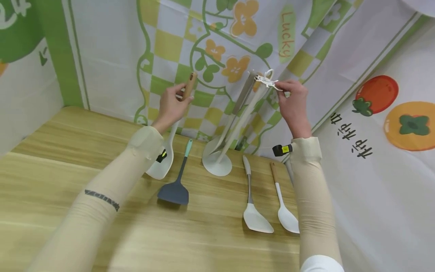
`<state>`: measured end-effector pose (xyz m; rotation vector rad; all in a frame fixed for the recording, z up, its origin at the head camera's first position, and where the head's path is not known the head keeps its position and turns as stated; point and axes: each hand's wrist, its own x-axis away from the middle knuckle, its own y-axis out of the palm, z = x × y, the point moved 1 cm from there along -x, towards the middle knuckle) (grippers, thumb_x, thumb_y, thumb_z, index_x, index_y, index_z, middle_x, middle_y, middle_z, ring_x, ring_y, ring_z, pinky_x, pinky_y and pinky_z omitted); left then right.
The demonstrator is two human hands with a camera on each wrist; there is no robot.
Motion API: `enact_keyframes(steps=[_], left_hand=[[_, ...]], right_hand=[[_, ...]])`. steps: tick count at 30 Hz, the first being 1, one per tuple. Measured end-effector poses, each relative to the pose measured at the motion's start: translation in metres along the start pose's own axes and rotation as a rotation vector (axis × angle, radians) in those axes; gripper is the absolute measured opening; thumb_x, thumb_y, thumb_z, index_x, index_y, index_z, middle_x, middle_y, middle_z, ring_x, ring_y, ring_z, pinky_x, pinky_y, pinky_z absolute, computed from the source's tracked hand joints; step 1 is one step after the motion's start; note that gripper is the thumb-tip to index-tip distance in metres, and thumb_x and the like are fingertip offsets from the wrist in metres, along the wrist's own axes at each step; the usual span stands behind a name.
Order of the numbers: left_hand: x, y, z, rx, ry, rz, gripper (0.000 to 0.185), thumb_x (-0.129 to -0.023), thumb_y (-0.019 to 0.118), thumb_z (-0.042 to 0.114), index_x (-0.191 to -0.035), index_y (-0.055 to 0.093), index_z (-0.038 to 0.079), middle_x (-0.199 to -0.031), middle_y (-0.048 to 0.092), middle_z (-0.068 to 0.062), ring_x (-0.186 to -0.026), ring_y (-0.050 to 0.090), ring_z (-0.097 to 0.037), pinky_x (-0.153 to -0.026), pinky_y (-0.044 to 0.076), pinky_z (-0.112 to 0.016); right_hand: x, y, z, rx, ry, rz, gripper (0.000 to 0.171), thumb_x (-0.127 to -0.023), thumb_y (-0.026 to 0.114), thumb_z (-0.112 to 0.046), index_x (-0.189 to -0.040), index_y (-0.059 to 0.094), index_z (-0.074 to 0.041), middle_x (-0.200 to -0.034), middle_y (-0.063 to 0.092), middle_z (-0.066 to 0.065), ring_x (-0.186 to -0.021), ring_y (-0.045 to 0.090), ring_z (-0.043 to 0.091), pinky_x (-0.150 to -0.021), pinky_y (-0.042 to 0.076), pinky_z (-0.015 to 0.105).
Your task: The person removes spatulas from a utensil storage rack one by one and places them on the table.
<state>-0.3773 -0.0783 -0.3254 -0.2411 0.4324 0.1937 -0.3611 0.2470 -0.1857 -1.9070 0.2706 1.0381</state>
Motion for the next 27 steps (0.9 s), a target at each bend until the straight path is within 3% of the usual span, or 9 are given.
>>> enact_keyframes(steps=[3,9,14,20,27], left_hand=[[0.001,-0.002,-0.002,-0.003,0.007,0.005,0.041,-0.097,0.070,0.015,-0.137,0.064,0.009,-0.106,0.068,-0.018,-0.089,0.070,-0.029,-0.067,0.056,-0.027],[0.003,-0.005,-0.005,0.009,0.018,0.020,0.040,-0.096,0.070,0.013,-0.135,0.066,0.005,-0.104,0.070,-0.019,-0.085,0.072,-0.031,-0.059,0.055,-0.017],[0.006,-0.007,-0.009,-0.006,0.017,0.041,0.042,-0.094,0.072,0.013,-0.135,0.066,0.005,-0.105,0.073,-0.019,-0.084,0.072,-0.032,-0.059,0.053,-0.014],[0.008,-0.010,-0.016,-0.011,-0.007,0.056,0.044,-0.093,0.074,0.014,-0.135,0.065,0.004,-0.106,0.073,-0.020,-0.084,0.072,-0.032,-0.058,0.052,-0.014],[0.013,-0.015,-0.021,-0.045,-0.026,0.063,0.042,-0.094,0.073,0.014,-0.135,0.065,0.005,-0.105,0.073,-0.020,-0.083,0.072,-0.032,-0.056,0.049,-0.013]], right_hand=[[-0.002,-0.001,0.000,0.006,-0.004,0.008,0.017,-0.096,0.063,0.005,-0.104,0.078,0.005,-0.102,0.074,0.022,-0.094,0.068,0.034,-0.084,0.056,0.038],[-0.001,-0.003,0.001,0.037,0.035,-0.017,0.017,-0.097,0.064,0.003,-0.104,0.079,0.002,-0.104,0.074,0.019,-0.096,0.068,0.030,-0.082,0.050,0.023],[0.001,-0.004,0.000,0.044,0.053,-0.020,0.017,-0.097,0.064,0.003,-0.105,0.079,0.002,-0.105,0.074,0.020,-0.096,0.068,0.031,-0.082,0.051,0.026],[0.001,-0.003,-0.001,0.052,0.045,-0.006,0.017,-0.097,0.064,0.002,-0.104,0.079,0.002,-0.102,0.075,0.018,-0.093,0.068,0.029,-0.079,0.049,0.020],[0.001,0.000,-0.005,0.043,0.068,-0.020,0.019,-0.096,0.063,0.004,-0.105,0.079,0.002,-0.104,0.074,0.018,-0.093,0.068,0.030,-0.084,0.056,0.038]])
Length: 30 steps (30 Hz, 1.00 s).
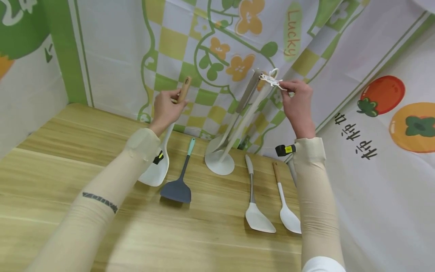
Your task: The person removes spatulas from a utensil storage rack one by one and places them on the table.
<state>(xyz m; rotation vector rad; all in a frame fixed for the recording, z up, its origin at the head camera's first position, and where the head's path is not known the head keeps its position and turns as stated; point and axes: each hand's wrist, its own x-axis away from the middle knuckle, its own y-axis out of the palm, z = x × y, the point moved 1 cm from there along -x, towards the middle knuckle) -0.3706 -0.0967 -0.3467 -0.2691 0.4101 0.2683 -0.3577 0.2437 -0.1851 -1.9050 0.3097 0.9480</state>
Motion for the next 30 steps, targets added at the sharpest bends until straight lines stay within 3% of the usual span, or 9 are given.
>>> enact_keyframes(steps=[6,12,19,24,30], left_hand=[[0.002,-0.001,-0.004,-0.019,-0.026,0.004,0.042,-0.094,0.073,0.014,-0.134,0.065,0.004,-0.102,0.074,-0.020,-0.084,0.072,-0.031,-0.053,0.047,-0.012],[0.003,-0.003,-0.011,-0.038,-0.009,-0.006,0.044,-0.094,0.074,0.017,-0.135,0.065,0.004,-0.105,0.074,-0.021,-0.087,0.072,-0.032,-0.055,0.047,-0.014],[0.005,-0.005,-0.017,-0.078,-0.021,-0.003,0.046,-0.094,0.074,0.020,-0.135,0.064,0.003,-0.106,0.074,-0.022,-0.090,0.072,-0.033,-0.057,0.046,-0.017],[0.006,-0.006,-0.021,-0.080,-0.025,-0.001,0.043,-0.094,0.074,0.017,-0.133,0.065,0.001,-0.105,0.074,-0.023,-0.090,0.071,-0.035,-0.063,0.051,-0.027],[0.007,-0.006,-0.026,-0.091,-0.024,0.008,0.039,-0.093,0.074,0.016,-0.129,0.068,0.000,-0.103,0.074,-0.023,-0.092,0.069,-0.037,-0.081,0.054,-0.045]], right_hand=[[0.000,-0.001,-0.001,-0.008,0.002,0.003,0.019,-0.096,0.063,0.005,-0.104,0.080,0.000,-0.104,0.075,0.017,-0.093,0.069,0.030,-0.081,0.052,0.024],[-0.001,-0.001,0.000,-0.015,-0.006,0.015,0.019,-0.095,0.063,0.006,-0.103,0.080,0.000,-0.103,0.075,0.018,-0.092,0.069,0.030,-0.082,0.055,0.028],[0.000,-0.001,-0.001,-0.011,0.005,0.003,0.019,-0.096,0.064,0.003,-0.105,0.080,0.000,-0.103,0.074,0.017,-0.091,0.068,0.029,-0.079,0.051,0.022],[0.000,0.000,-0.001,-0.010,0.004,0.008,0.019,-0.096,0.063,0.004,-0.105,0.079,0.000,-0.103,0.074,0.018,-0.090,0.068,0.029,-0.078,0.050,0.021],[0.001,0.000,-0.001,-0.008,0.016,-0.004,0.020,-0.095,0.063,0.005,-0.106,0.079,0.001,-0.104,0.074,0.018,-0.090,0.068,0.028,-0.075,0.047,0.013]])
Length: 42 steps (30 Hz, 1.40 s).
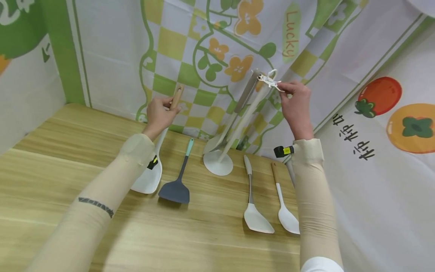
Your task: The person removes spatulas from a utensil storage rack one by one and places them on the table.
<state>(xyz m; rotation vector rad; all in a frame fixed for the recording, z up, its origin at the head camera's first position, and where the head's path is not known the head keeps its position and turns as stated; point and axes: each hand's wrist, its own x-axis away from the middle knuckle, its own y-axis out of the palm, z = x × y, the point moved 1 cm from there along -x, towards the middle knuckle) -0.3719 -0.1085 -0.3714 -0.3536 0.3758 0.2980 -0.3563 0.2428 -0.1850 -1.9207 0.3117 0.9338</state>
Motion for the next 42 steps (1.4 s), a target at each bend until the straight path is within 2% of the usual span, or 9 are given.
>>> enact_keyframes(steps=[6,16,22,26,29,36,40,42], left_hand=[[0.000,0.001,-0.007,0.011,0.003,0.035,0.039,-0.092,0.076,0.016,-0.127,0.070,0.001,-0.102,0.074,-0.024,-0.092,0.069,-0.037,-0.087,0.052,-0.049],[0.001,0.005,-0.017,0.010,0.010,0.055,0.042,-0.091,0.076,0.015,-0.130,0.068,0.002,-0.102,0.074,-0.024,-0.088,0.069,-0.037,-0.077,0.051,-0.040],[0.002,0.005,-0.021,0.007,0.008,0.068,0.043,-0.092,0.076,0.016,-0.131,0.067,0.003,-0.104,0.074,-0.023,-0.087,0.071,-0.036,-0.071,0.050,-0.033],[0.002,0.006,-0.024,0.004,0.018,0.076,0.042,-0.092,0.076,0.015,-0.130,0.068,0.001,-0.103,0.074,-0.024,-0.084,0.071,-0.036,-0.069,0.049,-0.031],[0.002,0.006,-0.025,0.008,0.024,0.077,0.042,-0.091,0.077,0.015,-0.129,0.068,0.000,-0.102,0.074,-0.024,-0.085,0.070,-0.037,-0.073,0.051,-0.036],[0.003,0.008,-0.029,0.042,0.031,0.066,0.043,-0.088,0.080,0.013,-0.128,0.068,0.000,-0.103,0.074,-0.026,-0.092,0.069,-0.040,-0.091,0.052,-0.049],[0.004,0.010,-0.032,0.059,0.035,0.054,0.044,-0.088,0.081,0.012,-0.127,0.068,-0.001,-0.103,0.074,-0.026,-0.092,0.069,-0.040,-0.092,0.052,-0.050],[0.004,0.010,-0.033,0.052,0.037,0.057,0.043,-0.088,0.081,0.013,-0.128,0.068,0.000,-0.103,0.075,-0.025,-0.091,0.071,-0.039,-0.090,0.054,-0.046]], right_hand=[[0.000,0.001,0.000,-0.011,-0.005,0.003,0.023,-0.095,0.060,0.009,-0.106,0.079,0.002,-0.104,0.074,0.019,-0.090,0.068,0.029,-0.075,0.046,0.010],[0.001,0.001,0.001,0.001,0.010,-0.001,0.023,-0.095,0.060,0.009,-0.106,0.078,0.002,-0.104,0.074,0.018,-0.089,0.067,0.028,-0.074,0.046,0.010],[0.002,0.001,0.001,0.011,-0.011,0.002,0.024,-0.095,0.059,0.010,-0.107,0.078,0.002,-0.104,0.074,0.020,-0.089,0.068,0.029,-0.078,0.052,0.024],[0.001,0.001,0.001,0.011,-0.018,0.000,0.025,-0.094,0.058,0.011,-0.107,0.078,0.002,-0.103,0.073,0.020,-0.088,0.068,0.029,-0.076,0.049,0.017],[0.001,0.001,0.000,0.009,-0.013,0.001,0.025,-0.094,0.059,0.011,-0.108,0.078,0.002,-0.102,0.073,0.021,-0.088,0.068,0.029,-0.074,0.045,0.010],[0.002,0.001,-0.001,0.003,-0.022,0.013,0.026,-0.094,0.058,0.012,-0.108,0.078,0.002,-0.102,0.073,0.021,-0.087,0.067,0.027,-0.073,0.044,0.010],[0.002,0.001,0.000,0.000,-0.025,0.015,0.027,-0.094,0.058,0.012,-0.108,0.078,0.001,-0.102,0.073,0.021,-0.088,0.068,0.028,-0.073,0.044,0.010],[0.002,0.002,0.000,-0.002,-0.023,0.018,0.027,-0.093,0.058,0.013,-0.108,0.078,0.001,-0.101,0.073,0.020,-0.087,0.067,0.028,-0.073,0.044,0.010]])
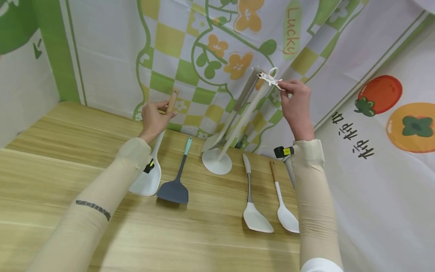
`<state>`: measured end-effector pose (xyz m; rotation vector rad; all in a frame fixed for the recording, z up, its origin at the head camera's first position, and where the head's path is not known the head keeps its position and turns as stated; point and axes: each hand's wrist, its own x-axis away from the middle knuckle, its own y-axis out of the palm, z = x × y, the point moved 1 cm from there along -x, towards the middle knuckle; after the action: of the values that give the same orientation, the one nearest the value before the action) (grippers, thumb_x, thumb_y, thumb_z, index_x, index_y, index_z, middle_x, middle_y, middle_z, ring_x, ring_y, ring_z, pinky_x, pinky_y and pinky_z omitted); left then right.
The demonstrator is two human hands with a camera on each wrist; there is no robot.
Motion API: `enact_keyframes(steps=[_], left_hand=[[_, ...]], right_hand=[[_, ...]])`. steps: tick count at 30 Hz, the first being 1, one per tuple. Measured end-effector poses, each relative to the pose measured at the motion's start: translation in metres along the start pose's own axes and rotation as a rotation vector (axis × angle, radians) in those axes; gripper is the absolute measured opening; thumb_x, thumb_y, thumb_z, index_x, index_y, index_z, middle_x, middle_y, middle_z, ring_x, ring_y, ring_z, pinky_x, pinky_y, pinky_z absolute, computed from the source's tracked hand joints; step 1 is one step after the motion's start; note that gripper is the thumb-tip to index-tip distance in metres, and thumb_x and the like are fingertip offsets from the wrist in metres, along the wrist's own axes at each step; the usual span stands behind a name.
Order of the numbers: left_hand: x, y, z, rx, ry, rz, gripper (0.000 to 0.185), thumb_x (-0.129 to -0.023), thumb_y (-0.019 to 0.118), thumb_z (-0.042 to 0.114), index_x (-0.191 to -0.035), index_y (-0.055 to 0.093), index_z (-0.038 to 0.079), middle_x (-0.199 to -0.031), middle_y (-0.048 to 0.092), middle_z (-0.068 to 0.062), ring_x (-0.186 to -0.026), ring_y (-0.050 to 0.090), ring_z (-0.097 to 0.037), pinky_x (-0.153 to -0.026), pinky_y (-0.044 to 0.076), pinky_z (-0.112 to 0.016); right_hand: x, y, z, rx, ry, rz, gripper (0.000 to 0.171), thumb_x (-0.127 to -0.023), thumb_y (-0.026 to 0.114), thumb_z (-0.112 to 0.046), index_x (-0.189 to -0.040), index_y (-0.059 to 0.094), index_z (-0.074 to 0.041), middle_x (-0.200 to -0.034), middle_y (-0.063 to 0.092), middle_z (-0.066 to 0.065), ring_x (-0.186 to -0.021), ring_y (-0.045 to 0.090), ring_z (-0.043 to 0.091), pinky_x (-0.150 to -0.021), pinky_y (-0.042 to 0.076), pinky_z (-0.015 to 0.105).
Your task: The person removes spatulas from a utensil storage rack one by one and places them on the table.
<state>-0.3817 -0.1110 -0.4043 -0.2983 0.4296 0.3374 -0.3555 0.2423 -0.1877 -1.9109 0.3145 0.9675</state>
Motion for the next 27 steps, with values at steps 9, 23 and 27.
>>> enact_keyframes(steps=[9,23,27], left_hand=[[-0.001,0.003,-0.004,0.070,-0.008,0.036,0.044,-0.088,0.078,0.004,-0.130,0.066,-0.002,-0.107,0.073,-0.027,-0.088,0.074,-0.042,-0.057,0.044,0.000],[-0.002,0.008,-0.008,0.153,-0.141,0.031,0.042,-0.088,0.076,0.003,-0.129,0.067,-0.003,-0.112,0.071,-0.028,-0.096,0.071,-0.036,-0.068,0.054,-0.010],[-0.006,0.010,-0.009,0.155,-0.167,-0.005,0.043,-0.088,0.074,0.003,-0.130,0.066,-0.003,-0.113,0.071,-0.027,-0.096,0.071,-0.033,-0.067,0.052,-0.009]], right_hand=[[0.000,0.001,0.000,0.009,-0.012,0.007,0.026,-0.093,0.058,0.012,-0.108,0.078,0.002,-0.101,0.073,0.021,-0.086,0.067,0.027,-0.075,0.050,0.026],[0.000,-0.001,-0.001,0.044,0.013,-0.036,0.029,-0.094,0.057,0.012,-0.112,0.077,0.000,-0.105,0.073,0.020,-0.091,0.068,0.028,-0.075,0.046,0.015],[0.000,-0.002,-0.001,0.053,0.017,-0.043,0.031,-0.094,0.056,0.012,-0.113,0.077,-0.002,-0.106,0.073,0.020,-0.092,0.068,0.029,-0.075,0.047,0.017]])
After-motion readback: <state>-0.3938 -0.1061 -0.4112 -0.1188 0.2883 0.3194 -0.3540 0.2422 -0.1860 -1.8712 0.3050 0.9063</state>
